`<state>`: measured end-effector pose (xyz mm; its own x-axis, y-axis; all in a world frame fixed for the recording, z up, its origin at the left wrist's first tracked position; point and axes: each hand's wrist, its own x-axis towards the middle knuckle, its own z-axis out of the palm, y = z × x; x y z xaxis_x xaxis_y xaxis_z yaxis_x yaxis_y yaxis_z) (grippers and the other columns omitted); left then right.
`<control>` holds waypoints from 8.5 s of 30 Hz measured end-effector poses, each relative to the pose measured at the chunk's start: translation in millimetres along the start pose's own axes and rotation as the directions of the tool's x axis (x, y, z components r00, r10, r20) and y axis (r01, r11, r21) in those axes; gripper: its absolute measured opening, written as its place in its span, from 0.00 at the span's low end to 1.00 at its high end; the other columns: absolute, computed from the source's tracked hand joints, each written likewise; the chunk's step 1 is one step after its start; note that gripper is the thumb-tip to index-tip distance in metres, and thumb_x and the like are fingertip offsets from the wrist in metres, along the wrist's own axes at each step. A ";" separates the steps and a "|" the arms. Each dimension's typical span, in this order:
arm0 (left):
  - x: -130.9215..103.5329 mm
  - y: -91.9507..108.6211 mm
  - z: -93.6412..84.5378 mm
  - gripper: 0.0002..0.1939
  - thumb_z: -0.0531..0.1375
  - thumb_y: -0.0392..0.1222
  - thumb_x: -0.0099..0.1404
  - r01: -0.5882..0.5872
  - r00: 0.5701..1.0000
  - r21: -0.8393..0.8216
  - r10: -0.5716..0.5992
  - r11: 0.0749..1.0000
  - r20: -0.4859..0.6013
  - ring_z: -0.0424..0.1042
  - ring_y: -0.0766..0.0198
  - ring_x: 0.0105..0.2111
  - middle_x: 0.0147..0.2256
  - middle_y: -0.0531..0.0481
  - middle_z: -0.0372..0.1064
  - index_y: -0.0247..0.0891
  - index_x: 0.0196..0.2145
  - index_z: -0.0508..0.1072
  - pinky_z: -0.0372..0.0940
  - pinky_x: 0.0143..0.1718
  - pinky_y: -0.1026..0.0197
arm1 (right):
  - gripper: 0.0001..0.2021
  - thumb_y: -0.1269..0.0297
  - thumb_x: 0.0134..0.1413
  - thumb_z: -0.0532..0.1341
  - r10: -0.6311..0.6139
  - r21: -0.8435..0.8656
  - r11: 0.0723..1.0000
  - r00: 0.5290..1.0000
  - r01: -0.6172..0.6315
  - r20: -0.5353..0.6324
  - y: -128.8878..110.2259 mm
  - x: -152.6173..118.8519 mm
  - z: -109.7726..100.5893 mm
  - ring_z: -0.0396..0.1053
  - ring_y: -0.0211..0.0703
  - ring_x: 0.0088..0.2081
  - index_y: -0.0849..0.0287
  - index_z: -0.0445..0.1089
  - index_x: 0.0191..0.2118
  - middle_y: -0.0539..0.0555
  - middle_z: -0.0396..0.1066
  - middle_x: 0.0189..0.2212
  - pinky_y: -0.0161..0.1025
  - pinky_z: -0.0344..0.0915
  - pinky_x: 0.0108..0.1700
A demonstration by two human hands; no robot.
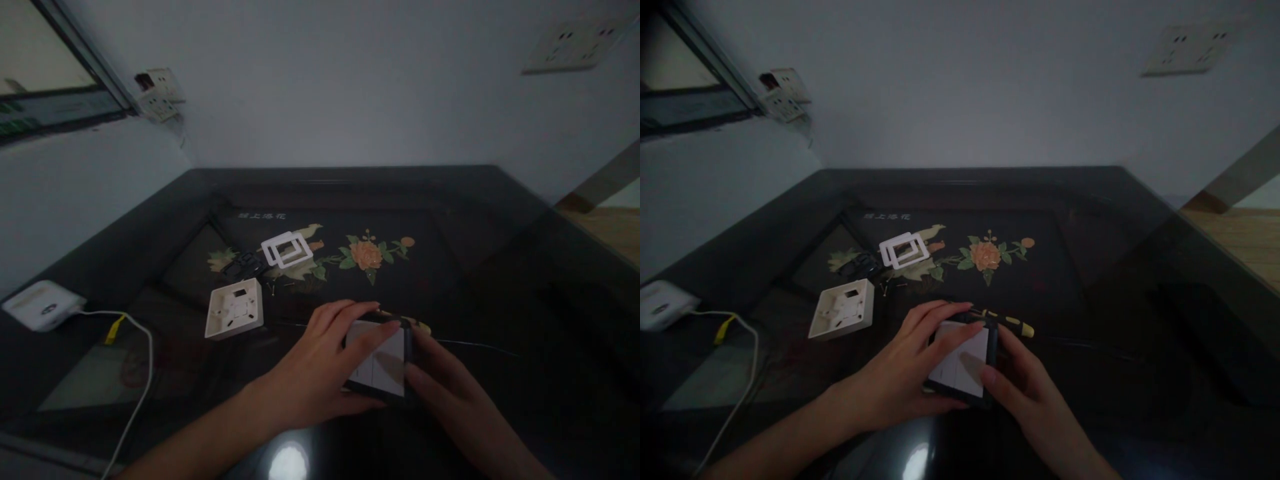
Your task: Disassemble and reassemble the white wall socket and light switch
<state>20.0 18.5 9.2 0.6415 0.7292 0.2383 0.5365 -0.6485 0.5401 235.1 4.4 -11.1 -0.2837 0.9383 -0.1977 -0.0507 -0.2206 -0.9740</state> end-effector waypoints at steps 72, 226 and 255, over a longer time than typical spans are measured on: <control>-110.6 -147.5 -68.8 0.36 0.64 0.57 0.60 0.553 0.763 0.194 -0.398 0.810 -0.510 0.63 0.44 0.57 0.57 0.40 0.64 0.42 0.61 0.62 0.58 0.60 0.39 | 0.17 0.67 0.61 0.60 -0.372 -0.834 0.096 0.796 0.544 0.477 9.6 154.6 38.1 0.69 0.54 0.56 0.54 0.70 0.55 0.59 0.71 0.55 0.57 0.68 0.57; -3.5 -38.9 52.5 0.12 0.60 0.39 0.65 0.016 0.944 -0.279 0.078 0.960 0.322 0.77 0.54 0.46 0.44 0.43 0.79 0.35 0.45 0.77 0.70 0.49 0.56 | 0.13 0.59 0.67 0.55 -0.331 -0.209 0.860 0.822 0.465 0.463 35.3 44.5 25.6 0.71 0.44 0.56 0.54 0.71 0.52 0.58 0.75 0.53 0.50 0.66 0.58; -3.3 -38.6 52.8 0.13 0.61 0.38 0.64 0.017 0.944 -0.278 0.077 0.960 0.321 0.77 0.55 0.47 0.46 0.42 0.78 0.34 0.46 0.77 0.70 0.50 0.57 | 0.13 0.61 0.67 0.55 -0.323 -0.191 0.873 0.825 0.449 0.464 35.8 44.0 25.5 0.71 0.44 0.56 0.55 0.71 0.52 0.58 0.74 0.54 0.47 0.65 0.58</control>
<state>26.1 29.6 -55.1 0.8228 0.5683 0.0070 0.3734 -0.5498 0.7472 196.4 31.0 -51.9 -0.6623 0.7213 0.2025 0.0116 0.2802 -0.9599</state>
